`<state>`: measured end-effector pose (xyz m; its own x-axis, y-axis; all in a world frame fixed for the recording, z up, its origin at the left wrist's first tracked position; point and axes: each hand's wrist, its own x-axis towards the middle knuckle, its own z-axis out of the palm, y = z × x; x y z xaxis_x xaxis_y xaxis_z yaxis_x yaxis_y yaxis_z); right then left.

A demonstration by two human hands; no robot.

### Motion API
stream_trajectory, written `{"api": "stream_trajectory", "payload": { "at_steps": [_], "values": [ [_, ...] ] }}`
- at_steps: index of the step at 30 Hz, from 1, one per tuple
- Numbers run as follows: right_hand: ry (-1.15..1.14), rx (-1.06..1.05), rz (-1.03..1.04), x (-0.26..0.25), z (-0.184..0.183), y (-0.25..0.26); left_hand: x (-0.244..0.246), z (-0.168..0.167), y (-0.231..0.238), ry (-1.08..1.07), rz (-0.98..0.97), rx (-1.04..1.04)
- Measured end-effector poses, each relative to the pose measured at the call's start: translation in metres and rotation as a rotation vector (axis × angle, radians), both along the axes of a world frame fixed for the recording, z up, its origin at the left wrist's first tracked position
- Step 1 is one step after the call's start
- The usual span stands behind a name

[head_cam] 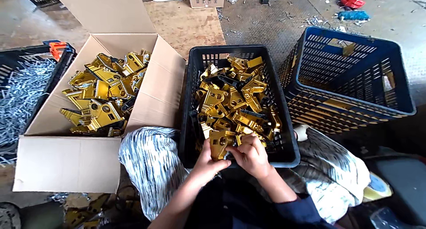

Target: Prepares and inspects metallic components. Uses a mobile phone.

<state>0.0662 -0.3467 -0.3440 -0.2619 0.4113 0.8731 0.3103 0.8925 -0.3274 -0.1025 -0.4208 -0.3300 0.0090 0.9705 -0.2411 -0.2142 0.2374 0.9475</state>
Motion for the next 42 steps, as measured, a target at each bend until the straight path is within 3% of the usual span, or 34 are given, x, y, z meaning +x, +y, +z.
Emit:
{"api": "stream_trajectory", "payload": {
  "at_steps": [3,6,8,10,14,16,18,22,26,30,32,34,36,38,42],
  "values": [
    [0.014,-0.375,0.027,0.007,0.007,-0.001,0.006,-0.003,-0.006,-0.143,0.018,0.046],
    [0.098,-0.916,0.316,0.008,0.006,0.000,0.007,-0.004,-0.005,-0.180,0.028,0.053],
    [0.212,-1.051,0.373,0.002,0.007,-0.007,0.009,-0.008,-0.004,-0.187,0.066,0.051],
    [0.285,-0.998,0.340,-0.005,0.008,-0.017,0.011,-0.010,-0.005,-0.199,0.097,0.059],
    [-0.035,-0.297,0.106,-0.005,0.004,-0.021,0.006,-0.010,-0.006,-0.049,0.022,0.082],
    [-0.087,-0.139,0.024,-0.002,0.003,-0.018,-0.003,-0.004,-0.006,0.007,-0.083,0.103],
    [-0.023,-0.273,0.079,-0.003,-0.001,-0.021,-0.011,0.003,-0.007,0.034,-0.148,0.130],
    [0.130,-0.707,0.392,-0.002,-0.014,-0.044,-0.019,0.000,-0.022,0.039,-0.272,0.151],
    [0.144,-0.775,0.378,0.001,-0.029,-0.075,-0.025,-0.021,-0.054,0.079,-0.300,0.143],
    [-0.152,-0.931,0.379,0.009,-0.011,-0.038,-0.026,-0.024,-0.070,0.042,-0.088,0.155],
    [-0.488,-0.982,0.201,0.007,-0.006,0.008,-0.028,-0.016,-0.064,-0.002,0.087,0.092],
    [-0.945,-1.000,-0.017,-0.010,-0.017,0.046,-0.034,-0.012,-0.057,-0.181,0.178,0.039],
    [-1.232,-0.918,-0.062,-0.028,-0.028,0.062,-0.036,-0.003,-0.050,-0.334,0.228,-0.053],
    [-1.256,-0.883,0.011,-0.034,-0.021,0.063,-0.036,0.008,-0.044,-0.375,0.327,-0.144],
    [-0.982,-1.043,0.117,-0.004,0.004,0.061,-0.039,0.005,-0.042,-0.271,0.390,-0.061]
  ]
}}
